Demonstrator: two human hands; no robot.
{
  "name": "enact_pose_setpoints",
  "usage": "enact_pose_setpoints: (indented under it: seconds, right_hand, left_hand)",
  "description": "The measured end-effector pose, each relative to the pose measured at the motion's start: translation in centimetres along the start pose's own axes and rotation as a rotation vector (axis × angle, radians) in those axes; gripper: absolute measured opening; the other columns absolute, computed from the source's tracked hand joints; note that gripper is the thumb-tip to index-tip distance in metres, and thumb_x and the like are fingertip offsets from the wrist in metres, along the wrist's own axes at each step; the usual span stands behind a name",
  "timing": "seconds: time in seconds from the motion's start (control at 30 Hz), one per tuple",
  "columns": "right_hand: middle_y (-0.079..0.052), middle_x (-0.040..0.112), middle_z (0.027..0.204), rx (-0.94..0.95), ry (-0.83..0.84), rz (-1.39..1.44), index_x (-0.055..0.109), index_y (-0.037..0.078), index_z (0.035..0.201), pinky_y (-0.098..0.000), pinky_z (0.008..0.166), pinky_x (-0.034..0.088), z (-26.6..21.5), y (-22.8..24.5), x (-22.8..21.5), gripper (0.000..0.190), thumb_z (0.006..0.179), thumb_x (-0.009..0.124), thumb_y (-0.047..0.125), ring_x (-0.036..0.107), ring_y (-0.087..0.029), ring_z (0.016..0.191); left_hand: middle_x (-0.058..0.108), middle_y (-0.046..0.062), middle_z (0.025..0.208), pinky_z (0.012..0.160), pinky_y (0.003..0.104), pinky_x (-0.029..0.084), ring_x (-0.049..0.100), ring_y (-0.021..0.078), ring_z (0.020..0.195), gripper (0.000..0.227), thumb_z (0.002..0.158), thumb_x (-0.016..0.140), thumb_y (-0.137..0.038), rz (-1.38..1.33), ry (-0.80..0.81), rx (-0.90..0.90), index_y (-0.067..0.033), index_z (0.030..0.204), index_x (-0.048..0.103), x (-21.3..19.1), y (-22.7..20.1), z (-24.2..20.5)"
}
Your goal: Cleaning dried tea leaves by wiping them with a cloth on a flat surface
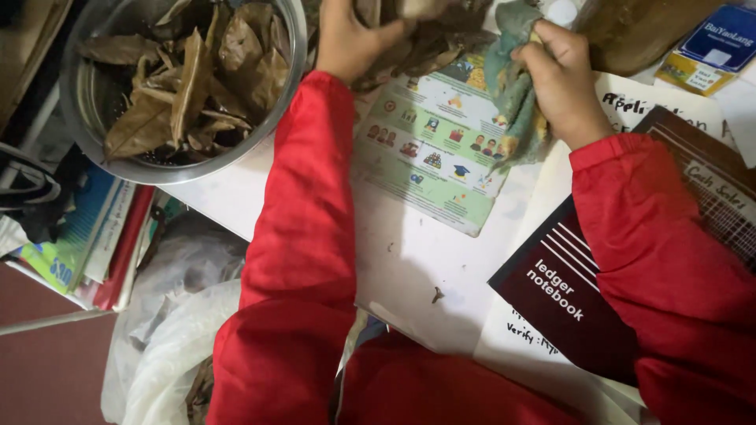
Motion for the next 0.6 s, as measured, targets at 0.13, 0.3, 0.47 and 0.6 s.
enact_pose_setpoints:
  seconds: [0.13,0.3,0.47,0.6]
  right_hand:
    - [0.008,0.043,0.081,-0.039,-0.008,-0.049,0.047,0.014,0.082,-0.0240,0.073,0.036,0.1,0.0,0.0,0.023,0.101,0.058,0.007,0.042,-0.005,0.081]
    - [0.008,0.038,0.075,-0.024,0.008,-0.031,0.039,0.016,0.076,-0.0255,0.069,0.031,-0.5,1.7,0.4,0.033,0.101,0.056,0.005,0.037,-0.005,0.075]
    - [0.009,0.033,0.075,-0.011,0.016,-0.028,0.036,0.017,0.075,-0.0256,0.067,0.027,-0.5,1.9,0.6,0.035,0.101,0.055,0.005,0.032,-0.005,0.074]
    - [0.007,0.038,0.080,-0.090,0.030,-0.071,0.038,0.015,0.077,-0.0272,0.074,0.031,-0.3,1.5,0.5,0.033,0.103,0.056,0.004,0.037,-0.007,0.081]
  left_hand:
    - [0.051,0.018,0.134,0.116,0.042,0.037,0.048,0.0338,0.130,0.092,0.072,0.112,-0.032,0.126,0.106,0.056,-0.0071,0.136,0.052,1.4,3.8,-1.1]
    - [0.037,0.020,0.142,0.124,0.040,0.032,0.034,0.0362,0.141,0.118,0.062,0.121,-0.032,0.108,0.156,-0.003,-0.0061,0.144,0.040,0.7,1.9,-1.4]
    - [0.012,0.018,0.161,0.137,0.038,0.017,0.015,0.0341,0.161,0.126,0.068,0.119,-0.019,0.022,0.200,-0.081,-0.0141,0.159,0.032,-1.2,-2.2,-4.4]
    - [0.063,0.006,0.116,0.095,0.034,0.048,0.061,0.0207,0.108,0.037,0.091,0.076,-0.010,-0.074,0.130,-0.027,-0.0103,0.122,0.056,-2.2,-4.0,-5.8]
Point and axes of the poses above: each hand's wrist, its own z-axis towards the middle knuckle, its own x-axis out of the palm, y = z × x, the point moved 7 cm from there along z, towards the middle knuckle
